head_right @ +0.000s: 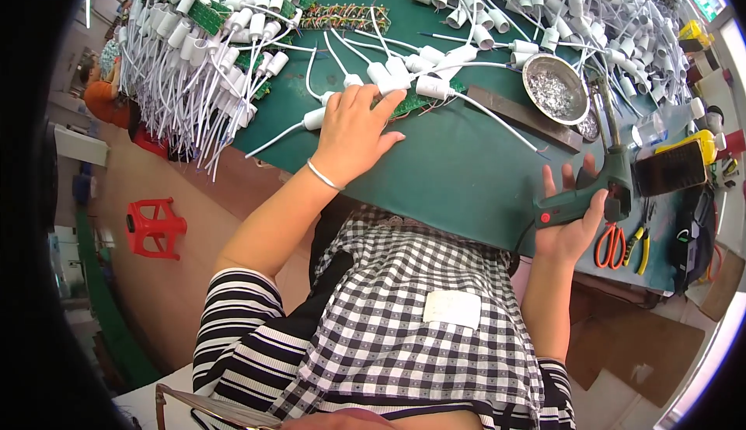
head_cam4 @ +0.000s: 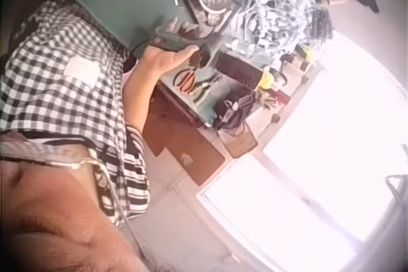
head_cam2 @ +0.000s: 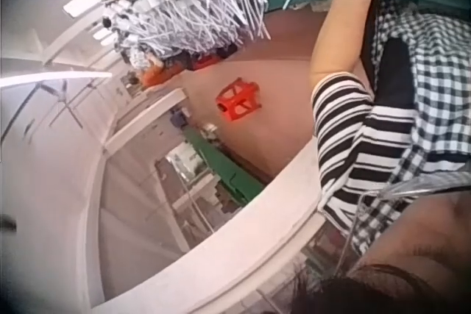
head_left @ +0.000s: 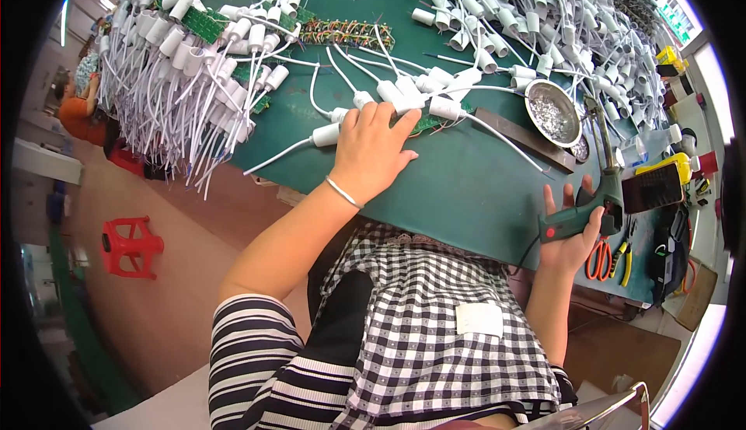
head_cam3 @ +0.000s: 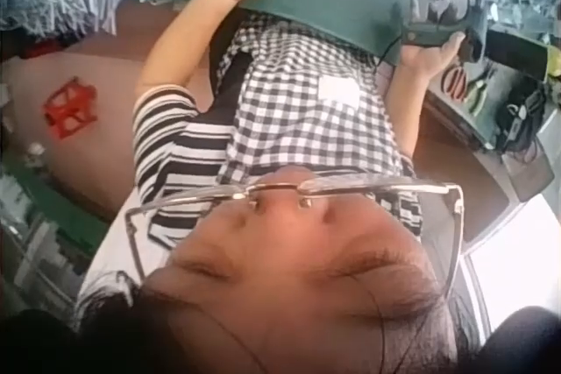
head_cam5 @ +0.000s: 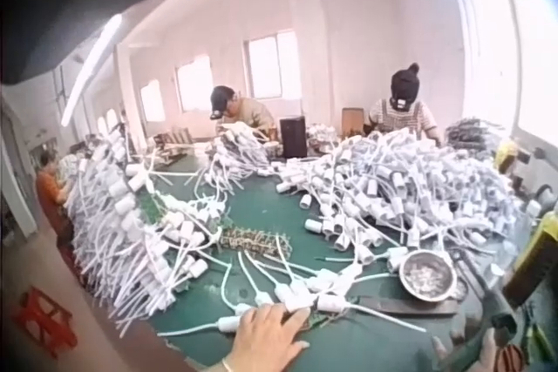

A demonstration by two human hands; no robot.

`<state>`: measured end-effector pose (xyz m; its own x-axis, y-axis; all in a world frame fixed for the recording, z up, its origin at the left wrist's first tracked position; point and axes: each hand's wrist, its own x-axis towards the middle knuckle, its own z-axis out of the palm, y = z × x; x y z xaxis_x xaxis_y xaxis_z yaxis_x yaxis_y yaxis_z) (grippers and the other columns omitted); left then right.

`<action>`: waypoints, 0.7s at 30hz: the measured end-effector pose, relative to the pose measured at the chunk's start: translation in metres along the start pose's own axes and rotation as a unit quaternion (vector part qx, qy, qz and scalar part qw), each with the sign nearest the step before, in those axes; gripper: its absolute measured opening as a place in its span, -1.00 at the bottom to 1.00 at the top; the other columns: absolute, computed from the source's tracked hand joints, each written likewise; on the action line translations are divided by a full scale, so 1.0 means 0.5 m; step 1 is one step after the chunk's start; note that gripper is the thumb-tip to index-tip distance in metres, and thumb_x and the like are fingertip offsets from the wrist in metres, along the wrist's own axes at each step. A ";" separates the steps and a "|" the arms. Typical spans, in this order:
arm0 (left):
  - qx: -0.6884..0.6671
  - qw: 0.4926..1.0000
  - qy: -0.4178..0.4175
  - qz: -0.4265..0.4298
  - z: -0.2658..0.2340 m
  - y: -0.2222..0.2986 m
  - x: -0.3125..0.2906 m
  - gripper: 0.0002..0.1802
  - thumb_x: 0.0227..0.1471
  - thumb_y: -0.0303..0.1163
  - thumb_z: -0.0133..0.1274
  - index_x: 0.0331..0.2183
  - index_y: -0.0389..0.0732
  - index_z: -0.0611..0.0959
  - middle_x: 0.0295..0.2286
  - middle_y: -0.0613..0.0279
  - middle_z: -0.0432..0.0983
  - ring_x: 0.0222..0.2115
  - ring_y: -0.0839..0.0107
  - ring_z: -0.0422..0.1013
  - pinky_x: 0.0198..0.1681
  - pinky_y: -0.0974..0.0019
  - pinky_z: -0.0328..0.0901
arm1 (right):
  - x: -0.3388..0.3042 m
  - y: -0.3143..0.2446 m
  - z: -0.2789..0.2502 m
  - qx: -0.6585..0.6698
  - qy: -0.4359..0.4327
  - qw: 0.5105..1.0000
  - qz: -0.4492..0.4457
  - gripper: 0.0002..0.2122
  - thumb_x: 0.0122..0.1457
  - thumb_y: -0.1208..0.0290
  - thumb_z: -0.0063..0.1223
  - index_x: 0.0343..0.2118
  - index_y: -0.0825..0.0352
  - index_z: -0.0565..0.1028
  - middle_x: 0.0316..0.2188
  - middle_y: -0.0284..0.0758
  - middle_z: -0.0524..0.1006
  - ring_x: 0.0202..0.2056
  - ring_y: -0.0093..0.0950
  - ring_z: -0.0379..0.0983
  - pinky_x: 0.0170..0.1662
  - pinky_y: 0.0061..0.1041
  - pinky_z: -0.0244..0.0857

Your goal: The person solders wires and electrical components onto an LED circuit board, then assembles the LED bulb components into a bulb housing. This is done using a soldering iron and a heat gun.

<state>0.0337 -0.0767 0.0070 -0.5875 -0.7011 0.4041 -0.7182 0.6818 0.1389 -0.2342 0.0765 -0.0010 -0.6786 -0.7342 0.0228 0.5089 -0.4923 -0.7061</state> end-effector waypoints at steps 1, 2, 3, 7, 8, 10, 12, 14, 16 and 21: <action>0.007 1.000 0.029 0.002 0.009 -0.008 0.007 -0.42 -0.34 -0.22 0.28 -0.15 -0.01 0.52 -0.36 0.29 0.34 -0.26 0.31 0.26 -0.21 0.24 0.14 | -0.002 0.001 -0.002 0.005 -0.002 1.000 -0.002 -0.62 0.25 0.17 -0.26 0.08 0.17 0.18 0.06 -0.34 0.26 -0.09 -0.37 0.28 0.10 0.01 0.09; 0.014 0.998 0.057 0.004 0.017 -0.017 0.014 -0.47 -0.33 -0.24 0.27 -0.18 -0.01 0.54 -0.37 0.29 0.34 -0.27 0.31 0.27 -0.24 0.25 0.16 | -0.004 0.002 -0.004 0.004 0.002 1.000 -0.001 -0.62 0.25 0.17 -0.26 0.09 0.17 0.18 0.07 -0.34 0.26 -0.10 -0.38 0.28 0.09 0.01 0.09; 0.018 0.998 0.059 0.006 0.024 -0.030 0.020 -0.47 -0.33 -0.24 0.27 -0.18 -0.01 0.54 -0.37 0.29 0.34 -0.27 0.31 0.27 -0.24 0.25 0.16 | -0.006 0.002 -0.006 0.003 0.005 1.000 0.001 -0.62 0.25 0.17 -0.26 0.09 0.18 0.18 0.07 -0.34 0.26 -0.10 -0.38 0.28 0.09 0.01 0.10; 0.065 0.995 0.009 0.070 0.023 -0.053 0.037 -0.74 -0.22 -0.29 0.15 -0.35 -0.06 0.58 -0.47 0.24 0.37 -0.39 0.29 0.34 -0.33 0.24 0.23 | -0.007 -0.001 -0.006 0.011 0.009 1.000 0.004 -0.63 0.25 0.18 -0.26 0.07 0.21 0.19 0.05 -0.33 0.26 -0.12 -0.38 0.29 0.08 -0.01 0.12; 0.075 0.993 -0.012 0.091 0.019 -0.054 0.039 -0.83 -0.18 -0.31 0.11 -0.41 -0.06 0.60 -0.50 0.21 0.38 -0.42 0.28 0.37 -0.35 0.21 0.26 | -0.007 -0.004 -0.007 0.004 0.017 1.000 0.001 -0.63 0.25 0.17 -0.25 0.05 0.22 0.20 0.05 -0.32 0.26 -0.12 -0.38 0.29 0.08 -0.01 0.12; 0.058 0.994 -0.046 0.082 -0.013 -0.061 0.060 -0.88 -0.15 -0.32 0.08 -0.45 -0.08 0.61 -0.51 0.20 0.39 -0.43 0.26 0.39 -0.35 0.17 0.28 | -0.008 -0.007 -0.008 0.002 0.022 1.000 0.002 -0.63 0.25 0.17 -0.25 0.04 0.23 0.21 0.04 -0.32 0.26 -0.13 -0.38 0.30 0.08 -0.02 0.13; 0.040 0.993 -0.079 0.071 -0.060 -0.074 0.087 -0.89 -0.11 -0.33 0.04 -0.48 -0.10 0.62 -0.53 0.18 0.40 -0.44 0.23 0.41 -0.34 0.14 0.29 | -0.006 -0.007 -0.007 -0.003 0.018 1.000 -0.009 -0.63 0.24 0.16 -0.24 0.02 0.25 0.22 0.03 -0.31 0.27 -0.14 -0.38 0.31 0.07 -0.02 0.14; -0.040 0.994 -0.085 0.059 -0.120 -0.098 0.109 -0.87 -0.09 -0.34 0.03 -0.51 -0.15 0.62 -0.50 0.16 0.42 -0.43 0.17 0.42 -0.35 0.12 0.30 | -0.005 -0.011 -0.009 -0.002 0.011 1.000 -0.004 -0.63 0.24 0.16 -0.24 0.04 0.24 0.21 0.03 -0.31 0.27 -0.15 -0.39 0.32 0.07 -0.01 0.13; -0.145 0.980 -0.130 0.022 -0.184 -0.124 0.141 -0.82 -0.06 -0.34 0.01 -0.43 -0.22 0.63 -0.57 0.12 0.49 -0.52 0.16 0.42 -0.41 0.24 0.31 | -0.003 -0.013 -0.009 -0.001 -0.006 1.000 -0.017 -0.62 0.25 0.16 -0.25 0.06 0.24 0.20 0.05 -0.31 0.26 -0.16 -0.41 0.33 0.08 -0.01 0.13; -0.273 0.942 -0.155 -0.122 -0.392 -0.153 0.176 -0.83 0.00 -0.40 0.00 -0.37 -0.29 0.59 -0.51 0.22 0.48 -0.48 0.45 0.42 -0.39 0.34 0.31 | -0.006 -0.029 0.003 0.004 -0.022 0.999 -0.026 -0.60 0.25 0.17 -0.26 0.08 0.26 0.18 0.06 -0.32 0.25 -0.16 -0.45 0.34 0.11 0.02 0.10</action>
<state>0.1100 -0.1499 0.2091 -0.5709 -0.8205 0.0289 -0.5967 0.4388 0.6719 -0.2388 0.0851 0.0102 -0.6797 -0.7278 0.0910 0.4778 -0.5335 -0.6979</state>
